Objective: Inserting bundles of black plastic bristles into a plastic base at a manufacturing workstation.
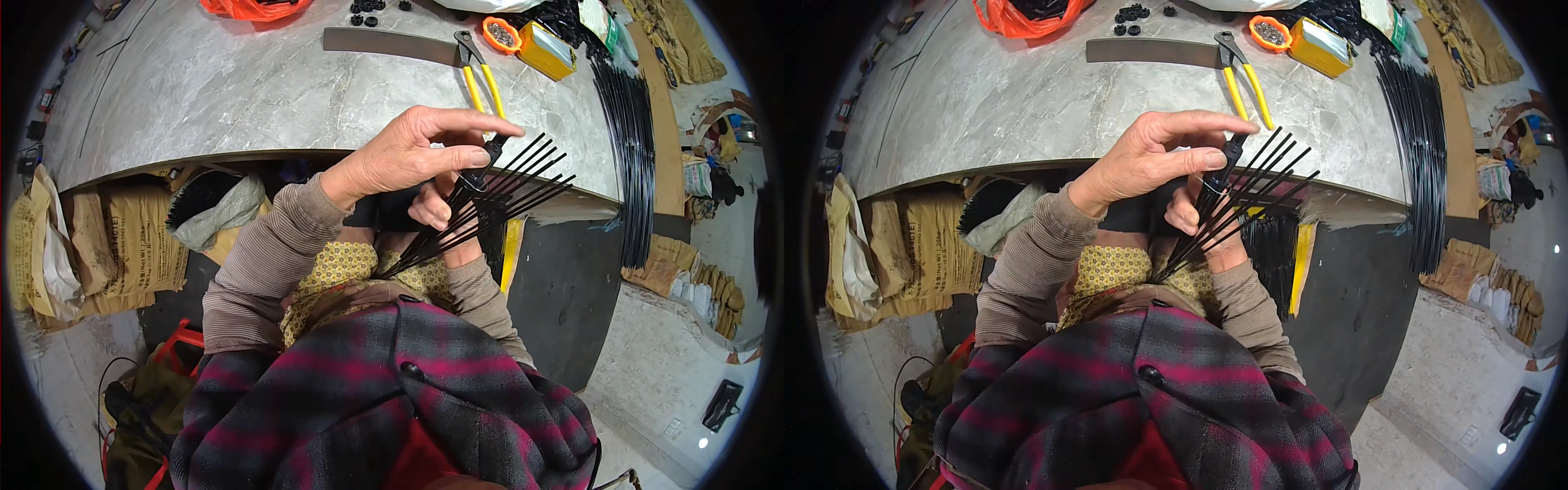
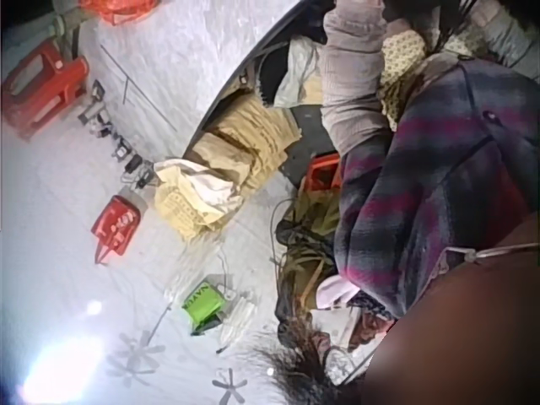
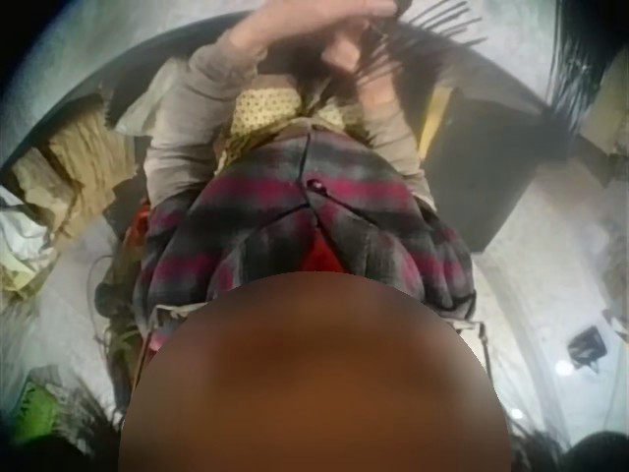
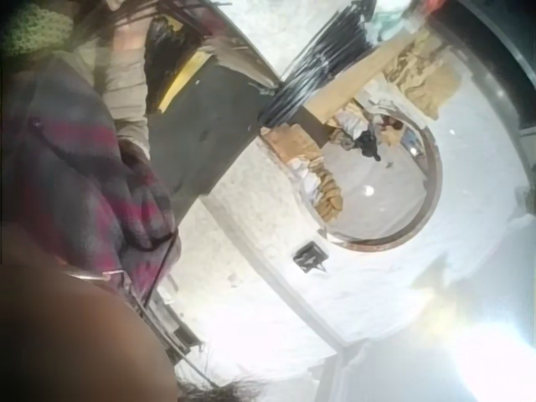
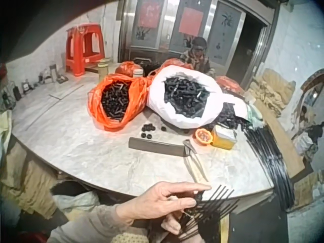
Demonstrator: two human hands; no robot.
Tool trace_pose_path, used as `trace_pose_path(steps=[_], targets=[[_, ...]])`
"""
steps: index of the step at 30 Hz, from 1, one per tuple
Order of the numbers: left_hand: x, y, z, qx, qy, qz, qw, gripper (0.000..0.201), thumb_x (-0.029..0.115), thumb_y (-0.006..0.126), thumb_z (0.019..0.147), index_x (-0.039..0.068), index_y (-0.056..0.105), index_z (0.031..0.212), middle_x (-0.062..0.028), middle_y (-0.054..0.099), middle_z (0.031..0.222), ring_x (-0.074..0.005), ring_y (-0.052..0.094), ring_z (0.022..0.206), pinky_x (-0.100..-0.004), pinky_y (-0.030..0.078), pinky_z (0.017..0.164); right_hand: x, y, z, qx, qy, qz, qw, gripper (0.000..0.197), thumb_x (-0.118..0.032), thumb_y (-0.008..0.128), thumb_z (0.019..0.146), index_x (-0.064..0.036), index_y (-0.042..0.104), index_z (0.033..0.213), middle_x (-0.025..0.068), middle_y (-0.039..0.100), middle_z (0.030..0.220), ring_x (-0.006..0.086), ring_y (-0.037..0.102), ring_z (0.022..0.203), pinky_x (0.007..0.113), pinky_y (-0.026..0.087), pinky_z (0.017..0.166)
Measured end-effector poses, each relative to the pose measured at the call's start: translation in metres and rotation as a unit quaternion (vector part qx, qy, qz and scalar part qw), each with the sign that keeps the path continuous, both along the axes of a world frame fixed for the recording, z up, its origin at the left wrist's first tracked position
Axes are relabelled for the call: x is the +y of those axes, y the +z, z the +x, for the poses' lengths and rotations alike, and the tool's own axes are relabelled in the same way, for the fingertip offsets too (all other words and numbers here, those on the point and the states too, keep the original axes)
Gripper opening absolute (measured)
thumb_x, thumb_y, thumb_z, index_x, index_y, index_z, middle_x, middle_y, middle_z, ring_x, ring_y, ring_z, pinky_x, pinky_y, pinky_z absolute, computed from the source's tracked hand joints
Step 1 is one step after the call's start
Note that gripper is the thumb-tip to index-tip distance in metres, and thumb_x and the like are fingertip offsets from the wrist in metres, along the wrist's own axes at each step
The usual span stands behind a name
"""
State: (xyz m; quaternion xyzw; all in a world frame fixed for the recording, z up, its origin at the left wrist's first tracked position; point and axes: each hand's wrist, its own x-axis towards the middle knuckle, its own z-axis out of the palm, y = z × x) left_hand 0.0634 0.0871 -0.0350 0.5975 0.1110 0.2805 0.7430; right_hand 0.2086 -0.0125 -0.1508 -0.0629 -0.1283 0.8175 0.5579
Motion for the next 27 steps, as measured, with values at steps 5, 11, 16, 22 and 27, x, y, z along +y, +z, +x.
trace_pose_path(steps=[5,11,16,22,27], targets=[[0.001,-0.009,0.009,-0.006,-0.002,0.085,0.996,0.024,0.007,0.061,0.099,0.003,0.073,0.119,-0.0025,0.065,0.097,-0.0083,0.062,0.090,-0.0224,0.051,0.078,-0.001,0.001,0.004,0.002,0.002,0.048,0.999,0.038,-0.050,0.033,0.107,-0.0196,0.057,0.108,0.0031,0.057,0.065,0.0144,0.047,0.049,0.027,0.034,0.052],[0.001,0.004,0.010,0.031,-0.062,0.023,0.997,0.030,0.009,0.059,0.099,0.003,0.068,0.127,-0.0041,0.064,0.109,-0.0090,0.063,0.091,-0.0228,0.051,0.078,-0.003,-0.003,0.010,0.029,-0.001,0.079,0.996,0.039,-0.048,0.032,0.107,-0.0196,0.058,0.098,0.0032,0.057,0.065,0.0145,0.047,0.050,0.027,0.033,0.052],[-0.015,-0.008,0.014,-0.039,-0.013,0.005,0.999,0.047,0.004,0.063,0.095,0.003,0.055,0.141,-0.0073,0.064,0.116,-0.0111,0.064,0.095,-0.0251,0.054,0.084,-0.004,-0.008,0.020,0.024,-0.003,0.095,0.995,0.041,-0.049,0.037,0.106,-0.0168,0.062,0.102,0.0006,0.053,0.062,0.0124,0.044,0.049,0.026,0.033,0.052],[-0.059,-0.019,0.017,-0.034,0.082,-0.196,0.977,0.029,-0.005,0.067,0.091,-0.004,0.057,0.118,-0.0119,0.063,0.108,-0.0165,0.068,0.091,-0.0278,0.063,0.075,-0.019,-0.004,0.029,0.072,-0.089,-0.075,0.991,0.046,-0.044,0.045,0.103,-0.0047,0.065,0.116,-0.0007,0.049,0.060,0.0130,0.049,0.049,0.022,0.040,0.046],[-0.075,-0.043,0.037,-0.051,0.121,-0.106,0.986,0.015,-0.005,0.069,0.089,-0.004,0.063,0.103,-0.0076,0.058,0.103,-0.0121,0.067,0.081,-0.0249,0.063,0.069,-0.016,-0.042,0.042,0.121,-0.098,-0.009,0.988,0.031,-0.030,0.053,0.101,-0.0005,0.054,0.092,0.0008,0.045,0.055,0.0108,0.047,0.046,0.022,0.036,0.036]])
